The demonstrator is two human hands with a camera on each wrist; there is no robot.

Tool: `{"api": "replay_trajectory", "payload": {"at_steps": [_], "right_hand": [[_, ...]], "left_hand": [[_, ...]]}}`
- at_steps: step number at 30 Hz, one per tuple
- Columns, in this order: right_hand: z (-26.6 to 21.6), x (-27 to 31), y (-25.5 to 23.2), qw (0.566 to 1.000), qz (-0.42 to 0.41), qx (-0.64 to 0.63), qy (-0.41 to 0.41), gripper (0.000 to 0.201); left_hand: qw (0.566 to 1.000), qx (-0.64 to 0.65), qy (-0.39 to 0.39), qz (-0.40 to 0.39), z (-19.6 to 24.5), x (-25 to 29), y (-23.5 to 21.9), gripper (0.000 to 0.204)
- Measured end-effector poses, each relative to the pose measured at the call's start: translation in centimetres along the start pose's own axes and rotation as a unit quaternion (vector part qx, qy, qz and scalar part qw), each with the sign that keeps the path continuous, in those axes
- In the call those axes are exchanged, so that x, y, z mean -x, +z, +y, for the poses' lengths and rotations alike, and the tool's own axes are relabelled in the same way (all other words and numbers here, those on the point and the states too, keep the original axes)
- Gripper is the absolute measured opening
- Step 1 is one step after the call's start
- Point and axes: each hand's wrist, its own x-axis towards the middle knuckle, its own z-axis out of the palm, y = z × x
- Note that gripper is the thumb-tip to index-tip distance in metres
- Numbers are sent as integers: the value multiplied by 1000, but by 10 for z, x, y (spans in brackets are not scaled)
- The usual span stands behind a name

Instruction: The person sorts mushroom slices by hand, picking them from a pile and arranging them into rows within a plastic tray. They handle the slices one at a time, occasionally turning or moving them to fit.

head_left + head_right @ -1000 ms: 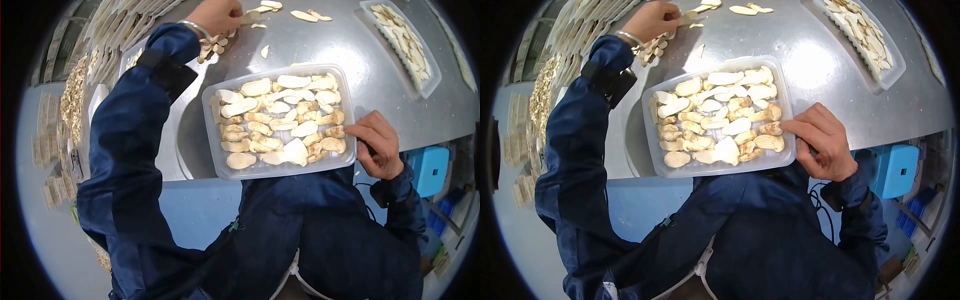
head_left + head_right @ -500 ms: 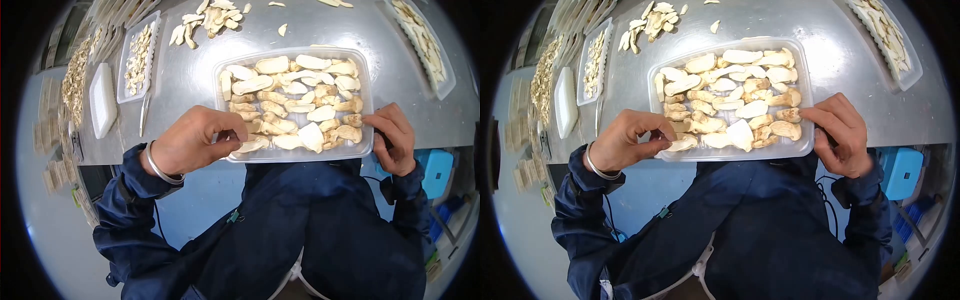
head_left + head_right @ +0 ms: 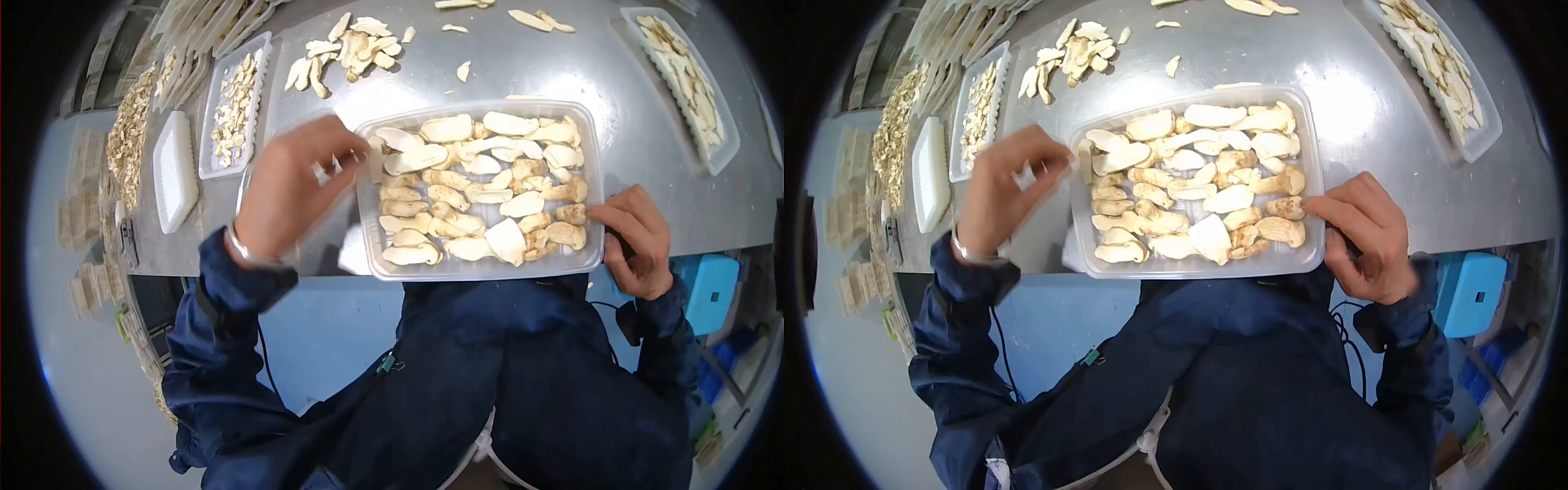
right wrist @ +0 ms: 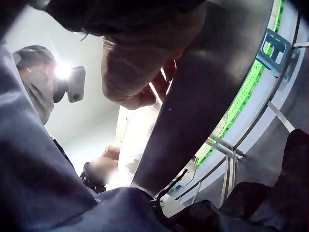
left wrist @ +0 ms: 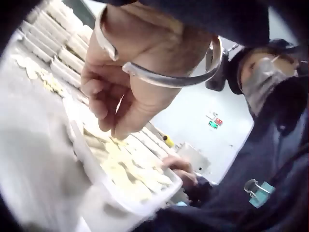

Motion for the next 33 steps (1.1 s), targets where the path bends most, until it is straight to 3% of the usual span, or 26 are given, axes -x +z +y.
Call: {"api": "replay_trajectory", "payload": {"at_steps": [1,3,8,11,15,19,22,28,31,33], "right_hand": [[0,0,0,1000,0,0,1,41],[-1,0,0,1000,1,0,7,42],[-1,-1,0,1000,6,-2,7,41],[-1,-1,0,1000,2,0,10,41],[0,0,2,1000,6,0,11,41],[0,-1,1,1000,7,3,8,41],[-1,0,1,1000,5,4,11,41],[-1,-1,0,1000,7,4,4,41],[0,1,1,1000,7,-1,7,40],[1,2,1,1000,1,0,8,40]], "left_hand": [[997,-42,6,69,-18,-11,-6,13],[985,-70,-55,148,-55,-32,-19,14],[985,-35,-56,157,-112,-61,-18,19],[989,-51,-97,96,-100,-82,-10,22],[986,-144,-44,74,-74,-100,3,34],[985,-148,-21,83,-86,-101,9,27],[986,-113,3,125,-87,-94,11,24],[990,5,-42,132,-84,-81,1,15],[995,17,-79,56,-43,-49,-19,8],[999,26,-10,-25,-19,-23,-16,4]]}}
